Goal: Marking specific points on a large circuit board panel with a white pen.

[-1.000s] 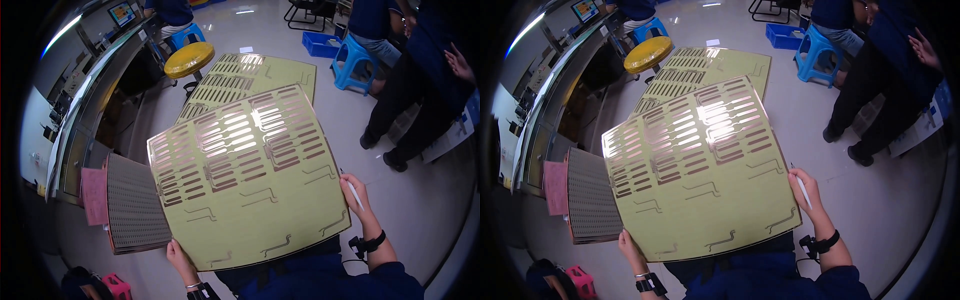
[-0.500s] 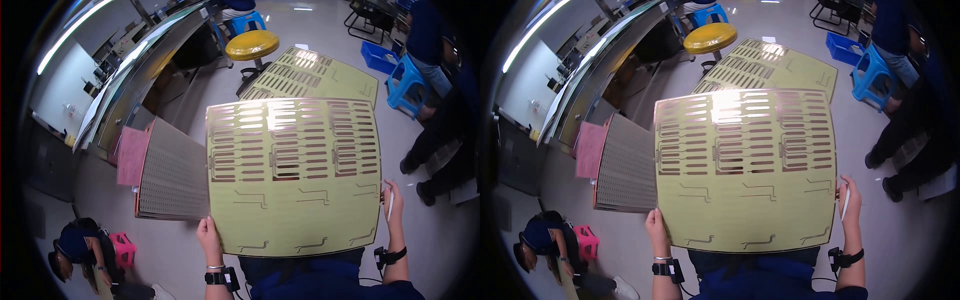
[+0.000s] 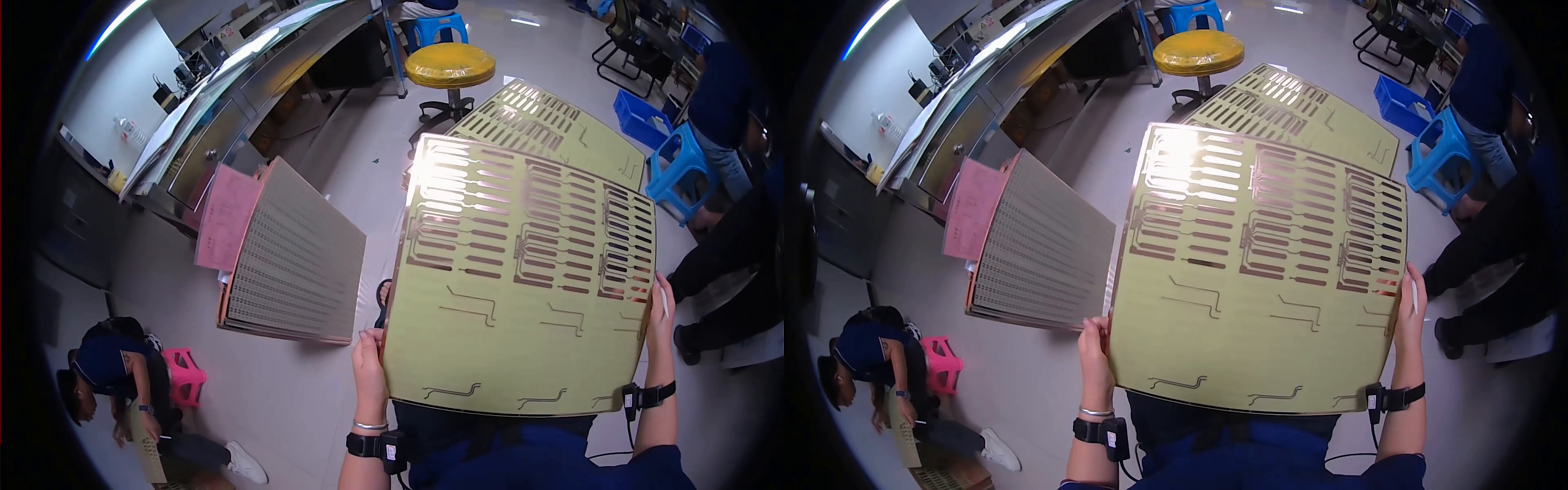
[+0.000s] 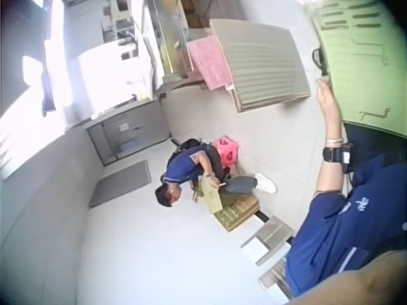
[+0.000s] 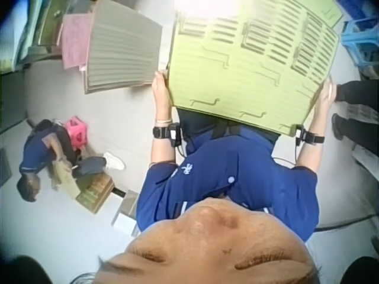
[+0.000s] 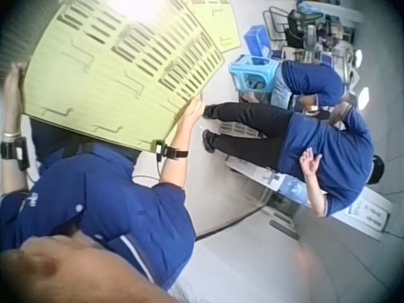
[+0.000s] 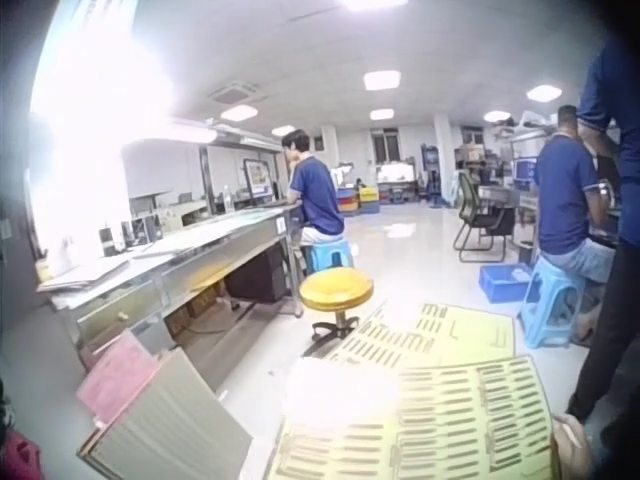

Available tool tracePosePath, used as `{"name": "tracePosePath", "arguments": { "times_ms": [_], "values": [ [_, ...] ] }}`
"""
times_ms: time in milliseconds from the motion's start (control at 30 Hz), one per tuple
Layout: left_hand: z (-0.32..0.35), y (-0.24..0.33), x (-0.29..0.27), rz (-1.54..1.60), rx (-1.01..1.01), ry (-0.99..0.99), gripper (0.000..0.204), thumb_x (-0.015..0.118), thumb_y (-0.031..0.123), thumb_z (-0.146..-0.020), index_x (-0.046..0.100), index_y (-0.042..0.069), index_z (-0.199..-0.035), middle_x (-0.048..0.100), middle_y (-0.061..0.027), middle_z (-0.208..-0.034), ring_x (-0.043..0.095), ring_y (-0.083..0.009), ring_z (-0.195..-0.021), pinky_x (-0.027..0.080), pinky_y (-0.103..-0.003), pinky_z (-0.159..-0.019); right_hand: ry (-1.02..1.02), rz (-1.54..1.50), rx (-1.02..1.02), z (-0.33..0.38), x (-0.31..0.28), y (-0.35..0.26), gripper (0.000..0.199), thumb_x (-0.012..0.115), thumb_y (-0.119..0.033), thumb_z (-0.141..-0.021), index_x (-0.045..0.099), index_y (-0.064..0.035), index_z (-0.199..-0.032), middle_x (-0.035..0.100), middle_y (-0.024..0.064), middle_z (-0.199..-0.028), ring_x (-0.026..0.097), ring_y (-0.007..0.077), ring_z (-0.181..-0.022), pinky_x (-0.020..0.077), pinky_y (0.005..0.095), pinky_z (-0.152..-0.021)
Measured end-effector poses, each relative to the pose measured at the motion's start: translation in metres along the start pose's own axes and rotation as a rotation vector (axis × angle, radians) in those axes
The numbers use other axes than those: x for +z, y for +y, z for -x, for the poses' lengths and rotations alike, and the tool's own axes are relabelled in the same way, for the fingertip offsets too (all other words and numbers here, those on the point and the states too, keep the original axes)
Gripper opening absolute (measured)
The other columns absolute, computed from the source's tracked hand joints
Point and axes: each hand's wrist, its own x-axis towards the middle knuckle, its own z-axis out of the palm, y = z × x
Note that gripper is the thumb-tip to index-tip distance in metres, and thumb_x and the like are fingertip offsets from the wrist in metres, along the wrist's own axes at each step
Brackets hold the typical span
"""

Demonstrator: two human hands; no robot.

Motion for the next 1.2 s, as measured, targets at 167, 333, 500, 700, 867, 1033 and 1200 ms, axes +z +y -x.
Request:
{"name": "tracePosePath", "arguments": {
  "times_ms": [167, 333, 500, 700, 867, 1033, 1200],
  "values": [
    [-0.005, 0.016, 0.011, 0.049, -0.037, -0.117, 0.060, 0.022, 0.047, -0.102, 0.057, 0.001, -0.087, 0.055, -0.0005, -0.074, 0.049, -0.0069, -0.069, 0.038, -0.020, -0.064, 0.050, -0.161, 0.118, -0.019, -0.026, 0.032, 0.037, 0.047, -0.026, -0.098, 0.049, -0.0002, -0.124, 0.063, 0.0104, -0.094, 0.063, 0.0177, -0.075, 0.0530, 0.0287, -0.065],
    [-0.015, 0.027, 0.019, 0.132, -0.081, -0.229, 0.066, 0.016, 0.051, -0.101, 0.057, 0.002, -0.090, 0.057, -0.0004, -0.076, 0.050, -0.0057, -0.070, 0.038, -0.019, -0.065, 0.008, -0.214, 0.307, -0.033, -0.045, 0.043, 0.029, 0.050, -0.027, -0.097, 0.057, -0.0027, -0.111, 0.060, 0.0046, -0.084, 0.061, 0.0173, -0.068, 0.0533, 0.0296, -0.061],
    [-0.031, 0.025, 0.019, 0.125, -0.090, -0.320, 0.066, 0.019, 0.058, -0.098, 0.054, 0.003, -0.089, 0.056, -0.0001, -0.077, 0.051, -0.0074, -0.072, 0.041, -0.021, -0.070, -0.018, -0.236, 0.385, -0.039, -0.068, 0.044, 0.029, 0.050, -0.031, -0.097, 0.058, -0.0049, -0.107, 0.060, 0.0039, -0.088, 0.062, 0.0173, -0.074, 0.0550, 0.0317, -0.065],
    [-0.044, 0.029, 0.009, 0.018, -0.040, -0.387, 0.062, 0.025, 0.053, -0.099, 0.057, 0.001, -0.098, 0.062, -0.0044, -0.091, 0.056, -0.0091, -0.084, 0.044, -0.023, -0.078, -0.161, -0.519, 0.346, -0.029, -0.045, 0.029, 0.032, 0.049, -0.031, -0.097, 0.054, -0.0056, -0.117, 0.063, 0.0070, -0.099, 0.063, 0.0198, -0.082, 0.0577, 0.0410, -0.074],
    [-0.050, 0.083, -0.009, 0.675, -0.146, -0.694, 0.082, 0.045, 0.060, -0.090, 0.027, -0.002, -0.142, 0.054, -0.0176, -0.125, 0.051, -0.0258, -0.120, 0.042, -0.034, -0.100, -0.154, -0.696, 0.374, -0.024, -0.042, 0.021, 0.034, 0.042, -0.030, -0.100, 0.052, -0.0061, -0.123, 0.062, 0.0113, -0.113, 0.064, 0.0260, -0.095, 0.0573, 0.0413, -0.076],
    [-0.017, 0.062, 0.051, 0.910, 0.010, -0.581, 0.090, 0.056, 0.061, -0.082, 0.020, 0.008, -0.146, 0.032, -0.0131, -0.147, 0.035, -0.0299, -0.133, 0.033, -0.044, -0.110, -0.230, -0.980, 0.362, -0.013, -0.001, -0.012, 0.038, 0.042, -0.033, -0.099, 0.049, -0.0073, -0.127, 0.060, 0.0105, -0.120, 0.060, 0.0266, -0.107, 0.0510, 0.0455, -0.090],
    [0.046, 0.039, 0.126, 0.724, -0.248, -0.628, 0.060, 0.065, 0.007, -0.086, 0.034, 0.005, -0.138, 0.047, -0.0087, -0.133, 0.050, -0.0219, -0.120, 0.044, -0.035, -0.099, -0.017, -1.071, 0.231, 0.007, 0.044, -0.014, 0.041, 0.043, -0.032, -0.100, 0.043, -0.0086, -0.134, 0.053, 0.0077, -0.130, 0.052, 0.0234, -0.120, 0.0461, 0.0407, -0.098]
  ]
}}
